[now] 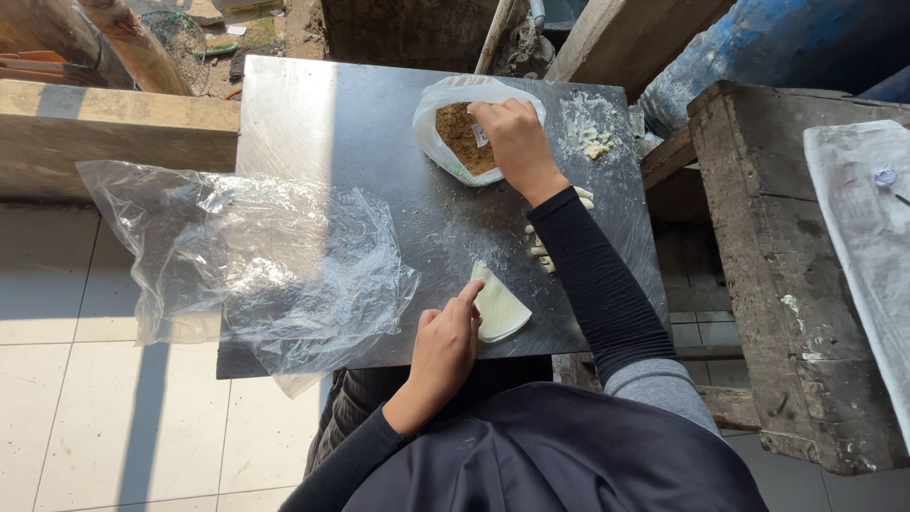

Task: The person places filling from a plastic bag onto a wrapper, applies paste to the edges by hand, and rolls the wrapper into a cylinder, repeating the process for multiple items.

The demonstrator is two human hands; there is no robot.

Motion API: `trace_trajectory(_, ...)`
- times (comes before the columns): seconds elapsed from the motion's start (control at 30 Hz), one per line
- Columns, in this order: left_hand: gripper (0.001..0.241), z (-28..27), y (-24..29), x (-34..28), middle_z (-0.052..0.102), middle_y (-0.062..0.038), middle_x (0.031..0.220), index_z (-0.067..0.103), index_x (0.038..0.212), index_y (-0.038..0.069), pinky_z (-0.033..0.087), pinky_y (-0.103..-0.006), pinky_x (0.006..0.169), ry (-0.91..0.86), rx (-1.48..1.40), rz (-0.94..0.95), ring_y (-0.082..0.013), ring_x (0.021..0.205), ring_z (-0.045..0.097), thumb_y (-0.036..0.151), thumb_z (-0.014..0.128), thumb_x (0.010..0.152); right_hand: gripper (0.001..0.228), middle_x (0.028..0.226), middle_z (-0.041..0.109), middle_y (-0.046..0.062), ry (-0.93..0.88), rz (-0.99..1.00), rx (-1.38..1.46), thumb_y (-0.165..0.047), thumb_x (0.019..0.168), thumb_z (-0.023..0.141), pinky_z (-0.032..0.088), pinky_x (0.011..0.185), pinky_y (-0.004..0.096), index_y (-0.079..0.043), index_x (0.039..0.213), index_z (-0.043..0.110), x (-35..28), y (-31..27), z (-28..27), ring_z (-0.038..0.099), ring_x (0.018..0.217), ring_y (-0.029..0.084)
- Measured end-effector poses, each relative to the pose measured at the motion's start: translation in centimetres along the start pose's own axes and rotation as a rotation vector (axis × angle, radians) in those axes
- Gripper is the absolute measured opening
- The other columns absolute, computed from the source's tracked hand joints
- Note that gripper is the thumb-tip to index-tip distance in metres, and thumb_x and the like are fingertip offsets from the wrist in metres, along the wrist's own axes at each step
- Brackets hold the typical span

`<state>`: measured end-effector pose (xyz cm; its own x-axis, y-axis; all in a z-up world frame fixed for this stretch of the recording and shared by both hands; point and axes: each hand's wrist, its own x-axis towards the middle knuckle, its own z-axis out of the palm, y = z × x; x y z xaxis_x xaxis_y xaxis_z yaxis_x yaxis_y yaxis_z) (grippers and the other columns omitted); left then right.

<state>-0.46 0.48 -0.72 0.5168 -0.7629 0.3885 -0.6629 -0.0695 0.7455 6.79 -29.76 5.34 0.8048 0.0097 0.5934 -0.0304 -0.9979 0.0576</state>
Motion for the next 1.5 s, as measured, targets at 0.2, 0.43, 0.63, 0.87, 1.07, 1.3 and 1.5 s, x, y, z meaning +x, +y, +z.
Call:
trace_trajectory(0.2,0.067,-0.2,0.0,0.0,0.070,-0.010,0.101,0.041,0.147,0.005,0.045,-0.0378,0.074,-0.040,-0.070,-0.096,-0.0262,0.080,0.068,0.009,0.072,0.087,0.022,0.085,0.072,0.006,-0.108,-0.077,-0.171,-0.004,0.092,0.065,0.050,0.086,0.039,-0.006,0.113,0.071,0.3,-0.3,1.6,0.068,0.089,0.025)
trace_trajectory(0.43,0.078,-0.6,-0.6,-0.1,0.070,-0.012,0.087,0.034,0.147,0.001,0.055,-0.0397,0.065,-0.055,-0.197,-0.235,-0.0294,0.069,0.072,0.010,0.075,0.082,0.031,0.089,0.074,0.014,-0.112,0.231,0.254,0.007,0.093,0.054,0.058,0.077,0.041,-0.004,0.119,0.068,-0.4,-0.7,2.4,0.074,0.085,0.030)
trace_trajectory(0.63,0.066,-0.6,-0.1,-0.1,0.073,-0.006,0.081,0.039,0.144,0.004,0.050,-0.0419,0.070,-0.057,-0.063,-0.200,-0.0267,0.072,0.072,0.008,0.072,0.087,0.035,0.089,0.078,0.013,-0.043,0.335,0.381,0.011,0.086,0.062,0.059,0.077,0.037,-0.003,0.117,0.066,-0.9,-0.1,1.9,0.077,0.086,0.028)
trace_trajectory(0.87,0.060,-0.1,0.4,-0.2,0.075,-0.008,0.095,0.044,0.144,0.007,0.052,-0.0397,0.074,-0.013,-0.123,-0.189,-0.0255,0.076,0.073,0.008,0.070,0.090,0.034,0.092,0.078,0.010,0.054,0.518,0.623,0.011,0.089,0.066,0.061,0.078,0.029,-0.002,0.120,0.063,-2.3,0.3,0.7,0.079,0.088,0.018)
trace_trajectory(1.07,0.067,-0.2,0.7,0.0,0.075,-0.011,0.089,0.041,0.141,0.002,0.057,-0.0382,0.065,-0.061,-0.163,-0.254,-0.0255,0.070,0.076,0.011,0.075,0.084,0.033,0.098,0.077,0.009,0.149,0.622,0.773,0.009,0.093,0.070,0.059,0.084,0.028,-0.001,0.124,0.062,-6.2,-1.3,-4.2,0.075,0.095,0.014)
trace_trajectory(1.3,0.063,-0.5,0.7,-0.5,0.076,-0.012,0.084,0.041,0.144,0.002,0.058,-0.0381,0.068,-0.059,-0.134,-0.327,-0.0274,0.074,0.076,0.007,0.071,0.088,0.028,0.100,0.076,0.009,-0.053,0.629,0.868,0.008,0.096,0.065,0.060,0.086,0.028,-0.002,0.123,0.064,-13.4,-6.8,-11.1,0.074,0.099,0.014)
trace_trajectory(1.5,0.062,-0.4,0.8,-0.9,0.075,-0.012,0.085,0.042,0.143,0.003,0.058,-0.0378,0.070,-0.016,-0.141,-0.344,-0.0263,0.076,0.076,0.008,0.071,0.089,0.034,0.102,0.077,0.010,-0.171,0.315,0.703,0.009,0.091,0.064,0.059,0.089,0.033,-0.004,0.122,0.068,-16.2,-11.0,-11.2,0.074,0.100,0.021)
